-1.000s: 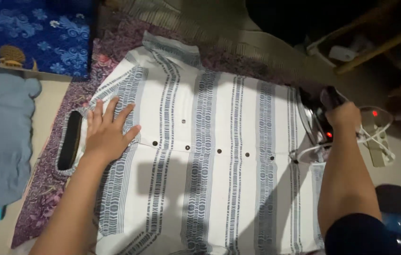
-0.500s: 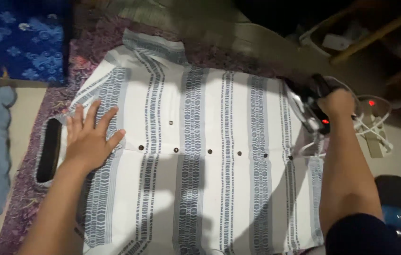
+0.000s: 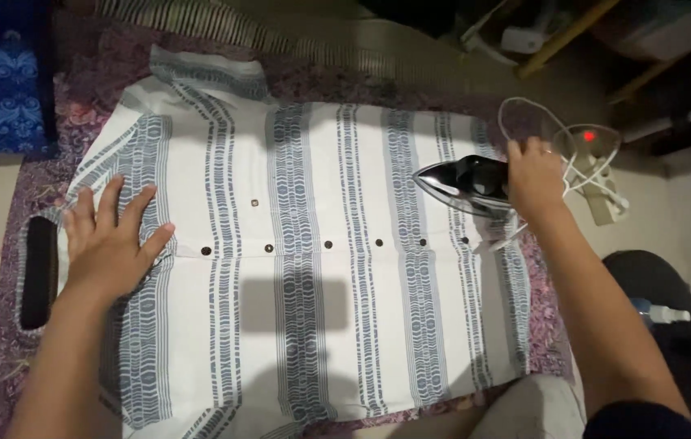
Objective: Iron and fold a striped shirt.
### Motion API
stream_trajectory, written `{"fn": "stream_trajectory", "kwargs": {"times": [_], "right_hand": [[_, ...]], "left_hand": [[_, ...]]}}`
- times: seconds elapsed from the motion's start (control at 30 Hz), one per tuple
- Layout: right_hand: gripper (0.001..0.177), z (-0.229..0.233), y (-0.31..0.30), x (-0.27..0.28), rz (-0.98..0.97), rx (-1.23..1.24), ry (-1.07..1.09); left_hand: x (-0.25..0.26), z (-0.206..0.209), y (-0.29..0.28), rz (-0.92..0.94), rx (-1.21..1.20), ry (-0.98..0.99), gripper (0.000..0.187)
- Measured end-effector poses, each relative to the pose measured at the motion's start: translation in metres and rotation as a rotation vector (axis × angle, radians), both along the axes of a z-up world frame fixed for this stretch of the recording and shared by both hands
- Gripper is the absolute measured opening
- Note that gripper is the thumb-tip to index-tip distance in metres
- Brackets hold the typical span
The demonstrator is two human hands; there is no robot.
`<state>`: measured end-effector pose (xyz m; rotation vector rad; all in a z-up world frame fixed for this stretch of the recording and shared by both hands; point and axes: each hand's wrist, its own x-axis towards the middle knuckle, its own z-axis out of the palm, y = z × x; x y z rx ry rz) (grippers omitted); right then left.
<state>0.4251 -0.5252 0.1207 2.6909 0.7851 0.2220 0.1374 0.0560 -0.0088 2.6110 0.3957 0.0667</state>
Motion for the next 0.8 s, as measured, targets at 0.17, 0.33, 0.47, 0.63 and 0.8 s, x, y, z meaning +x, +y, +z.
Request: {"fn": "stream_trajectory", "kwargs": {"times": [0.17, 0.33, 0.47, 0.63, 0.8], "right_hand": [[0.037, -0.006, -0.032, -0.083, 0.093, 0.407, -0.004], [0.028, -0.023, -0.060, -0.118, -0.109, -0.002, 0.148], [0.021, -0.048, -0.085, -0.106, -0.152, -0.090, 0.077], [0.019, -0.070, -0.110, -0.113, -0.099, -0.193, 0.038], [0.034, -0.036, -0.067, -0.089, -0.050, 0.048, 0.010]], "left_hand": [[0.000, -0.009, 0.002, -0.013, 0.025, -0.024, 0.075], [0.000, -0.010, 0.003, -0.019, 0.028, -0.013, 0.076], [0.000, -0.013, 0.003, -0.011, 0.020, -0.029, 0.077], [0.002, -0.015, 0.005, -0.005, 0.033, 0.014, 0.077], [0.004, -0.009, 0.003, -0.005, 0.030, 0.002, 0.077]]}}
